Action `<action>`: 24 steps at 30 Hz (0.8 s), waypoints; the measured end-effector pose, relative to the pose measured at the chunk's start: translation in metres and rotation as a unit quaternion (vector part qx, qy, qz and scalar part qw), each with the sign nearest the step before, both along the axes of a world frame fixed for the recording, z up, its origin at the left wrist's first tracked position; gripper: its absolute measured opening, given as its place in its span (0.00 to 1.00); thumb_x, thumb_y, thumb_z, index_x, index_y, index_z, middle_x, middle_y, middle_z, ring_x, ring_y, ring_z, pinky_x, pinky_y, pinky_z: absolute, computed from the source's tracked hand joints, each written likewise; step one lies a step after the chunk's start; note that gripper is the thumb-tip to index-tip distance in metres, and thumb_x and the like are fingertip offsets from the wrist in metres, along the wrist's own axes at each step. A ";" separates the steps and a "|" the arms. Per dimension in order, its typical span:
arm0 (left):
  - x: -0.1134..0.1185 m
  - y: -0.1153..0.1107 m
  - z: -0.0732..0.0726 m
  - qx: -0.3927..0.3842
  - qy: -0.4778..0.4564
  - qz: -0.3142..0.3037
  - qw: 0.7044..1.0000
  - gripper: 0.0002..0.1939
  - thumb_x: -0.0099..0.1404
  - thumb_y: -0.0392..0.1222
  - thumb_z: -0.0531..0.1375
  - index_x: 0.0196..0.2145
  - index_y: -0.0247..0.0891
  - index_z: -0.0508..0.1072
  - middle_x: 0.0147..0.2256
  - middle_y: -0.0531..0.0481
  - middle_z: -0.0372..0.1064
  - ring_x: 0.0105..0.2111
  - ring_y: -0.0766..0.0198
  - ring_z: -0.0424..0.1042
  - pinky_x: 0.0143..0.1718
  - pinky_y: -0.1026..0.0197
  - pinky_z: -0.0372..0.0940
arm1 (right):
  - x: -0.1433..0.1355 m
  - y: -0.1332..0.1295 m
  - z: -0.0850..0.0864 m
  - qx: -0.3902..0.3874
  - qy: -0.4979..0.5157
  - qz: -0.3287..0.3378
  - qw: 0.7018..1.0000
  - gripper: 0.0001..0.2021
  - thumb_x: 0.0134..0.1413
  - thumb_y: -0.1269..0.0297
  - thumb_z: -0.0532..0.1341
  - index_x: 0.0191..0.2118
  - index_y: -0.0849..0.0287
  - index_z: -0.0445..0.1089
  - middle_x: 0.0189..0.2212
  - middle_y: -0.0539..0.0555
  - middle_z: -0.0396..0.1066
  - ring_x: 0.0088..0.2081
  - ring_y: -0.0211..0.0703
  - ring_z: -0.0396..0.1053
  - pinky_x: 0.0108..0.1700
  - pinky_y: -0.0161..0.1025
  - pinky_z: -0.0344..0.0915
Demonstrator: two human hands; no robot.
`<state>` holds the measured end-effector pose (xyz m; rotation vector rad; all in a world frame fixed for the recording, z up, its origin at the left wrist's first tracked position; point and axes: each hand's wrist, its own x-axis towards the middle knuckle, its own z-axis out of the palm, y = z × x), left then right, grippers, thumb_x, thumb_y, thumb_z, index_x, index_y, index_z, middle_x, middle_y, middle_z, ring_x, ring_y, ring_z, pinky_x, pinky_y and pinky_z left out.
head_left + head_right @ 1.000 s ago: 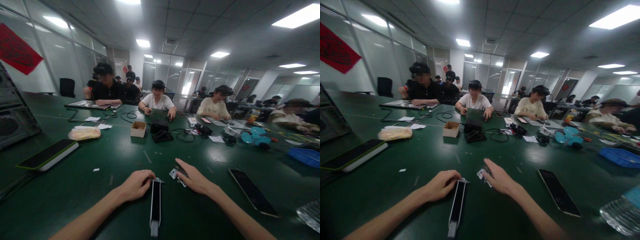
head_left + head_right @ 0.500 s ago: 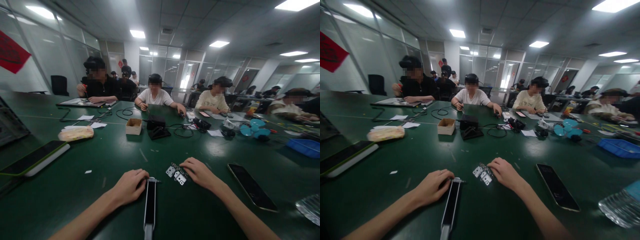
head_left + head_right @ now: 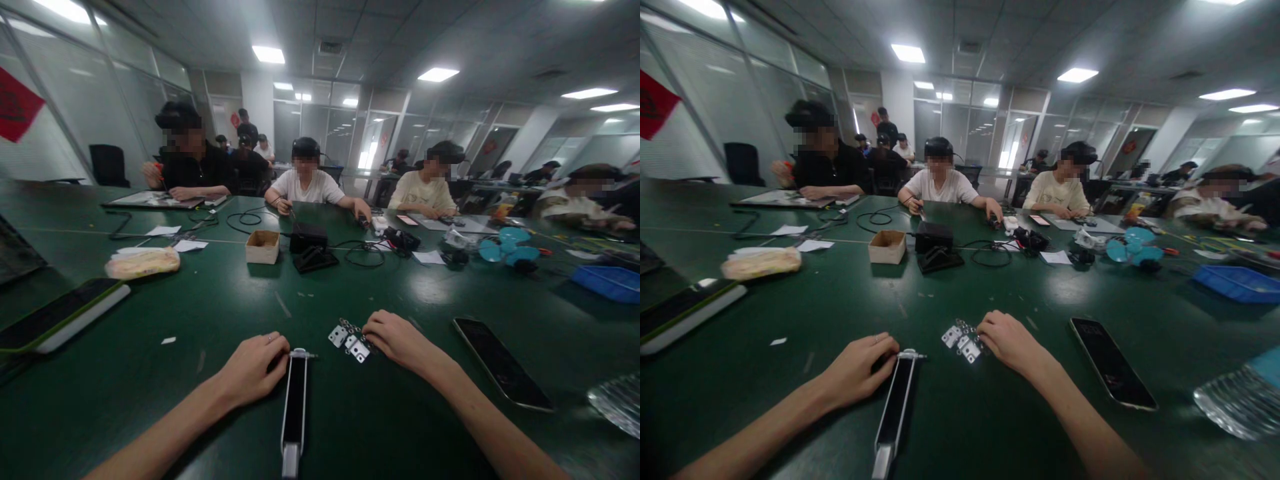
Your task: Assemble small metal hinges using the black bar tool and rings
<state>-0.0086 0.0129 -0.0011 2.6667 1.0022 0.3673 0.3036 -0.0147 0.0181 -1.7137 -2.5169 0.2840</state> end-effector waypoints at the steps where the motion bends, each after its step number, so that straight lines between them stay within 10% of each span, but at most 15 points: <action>1: 0.000 0.000 0.000 0.001 -0.002 -0.001 1.000 0.10 0.65 0.39 0.47 0.35 0.37 0.68 0.32 0.48 0.68 0.30 0.61 0.68 0.31 0.61 0.61 | -0.001 0.000 0.001 -0.005 0.003 -0.011 1.000 0.12 0.60 0.67 0.52 0.42 0.60 0.73 0.40 0.58 0.69 0.42 0.47 0.65 0.43 0.43 0.63; 15: 0.000 -0.001 0.001 0.000 -0.003 0.006 1.000 0.10 0.65 0.40 0.49 0.35 0.36 0.68 0.31 0.48 0.68 0.29 0.62 0.67 0.31 0.62 0.61 | -0.001 0.002 -0.006 -0.099 0.115 -0.119 0.981 0.06 0.52 0.67 0.57 0.35 0.62 0.69 0.34 0.55 0.70 0.33 0.41 0.67 0.33 0.36 0.63; 24: 0.001 -0.003 0.000 -0.011 -0.002 0.002 1.000 0.09 0.65 0.39 0.49 0.35 0.36 0.68 0.32 0.48 0.68 0.30 0.61 0.68 0.31 0.62 0.61 | -0.039 -0.012 -0.012 0.162 0.224 0.033 0.960 0.08 0.57 0.73 0.55 0.41 0.61 0.68 0.36 0.57 0.70 0.36 0.42 0.68 0.37 0.41 0.67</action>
